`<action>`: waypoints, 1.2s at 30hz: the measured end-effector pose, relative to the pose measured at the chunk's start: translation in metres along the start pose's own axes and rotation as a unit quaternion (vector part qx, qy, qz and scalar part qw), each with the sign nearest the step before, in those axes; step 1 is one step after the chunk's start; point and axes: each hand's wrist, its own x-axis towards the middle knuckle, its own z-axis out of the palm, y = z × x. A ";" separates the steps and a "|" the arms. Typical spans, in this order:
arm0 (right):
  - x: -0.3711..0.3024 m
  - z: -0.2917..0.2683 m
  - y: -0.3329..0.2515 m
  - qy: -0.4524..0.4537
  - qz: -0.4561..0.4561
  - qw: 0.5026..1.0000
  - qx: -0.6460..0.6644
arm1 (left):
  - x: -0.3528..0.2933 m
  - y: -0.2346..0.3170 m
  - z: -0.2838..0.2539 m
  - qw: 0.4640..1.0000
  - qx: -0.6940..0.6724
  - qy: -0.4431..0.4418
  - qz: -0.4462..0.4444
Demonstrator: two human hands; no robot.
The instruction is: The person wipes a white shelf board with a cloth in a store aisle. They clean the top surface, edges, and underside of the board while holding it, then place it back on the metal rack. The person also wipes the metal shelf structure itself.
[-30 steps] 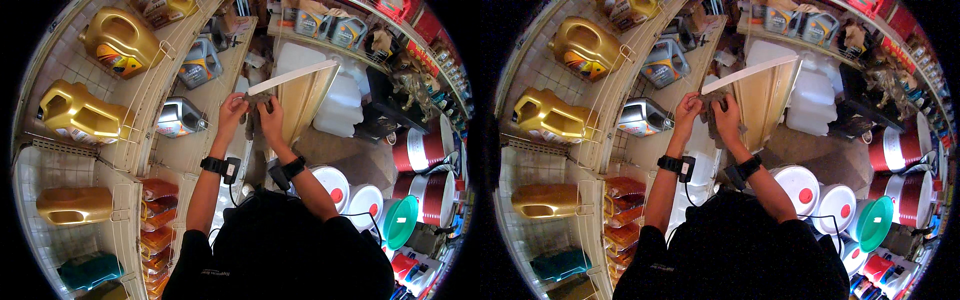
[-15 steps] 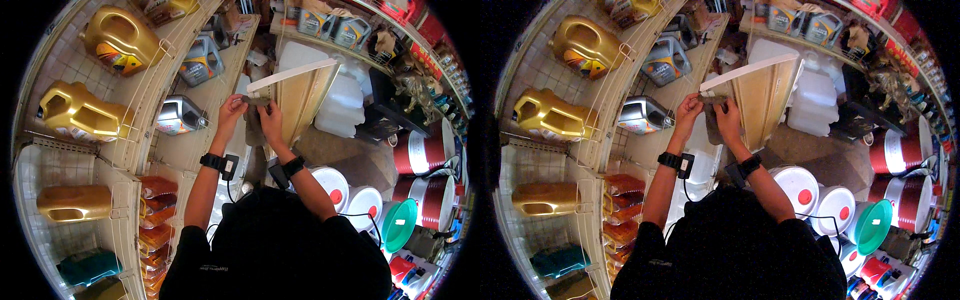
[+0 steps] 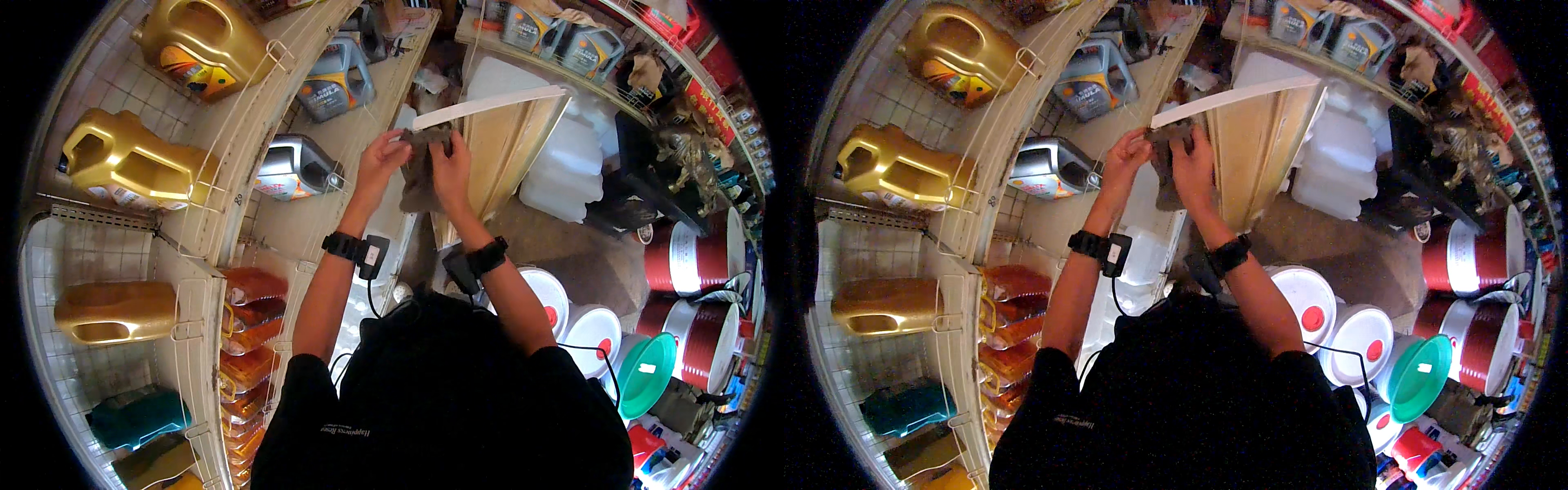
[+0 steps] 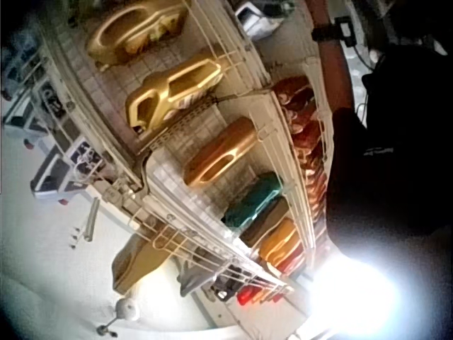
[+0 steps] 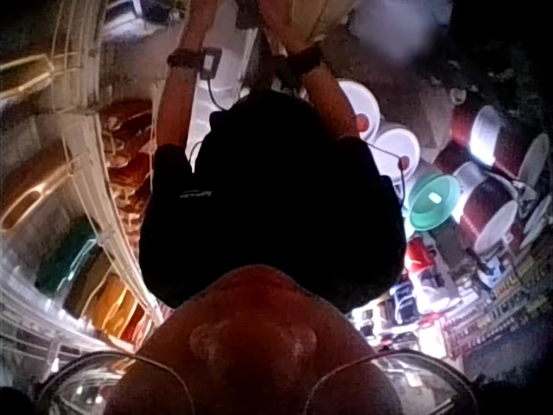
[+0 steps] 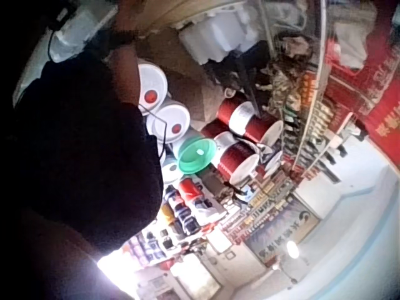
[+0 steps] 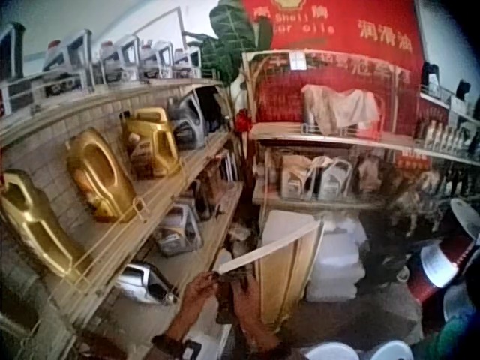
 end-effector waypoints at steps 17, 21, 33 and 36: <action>-0.023 -0.001 0.026 0.024 -0.002 0.999 -0.041 | -0.011 0.037 0.030 0.995 0.024 0.006 0.093; -0.028 -0.005 0.032 0.024 0.009 0.999 -0.040 | -0.008 0.040 0.038 0.990 0.096 0.012 0.101; -0.027 -0.014 0.063 0.032 -0.228 0.954 -0.190 | -0.027 -0.010 0.046 0.979 0.121 0.135 0.098; -0.037 -0.012 0.085 0.074 -0.207 0.949 -0.224 | -0.029 -0.035 0.037 0.973 0.181 0.126 0.070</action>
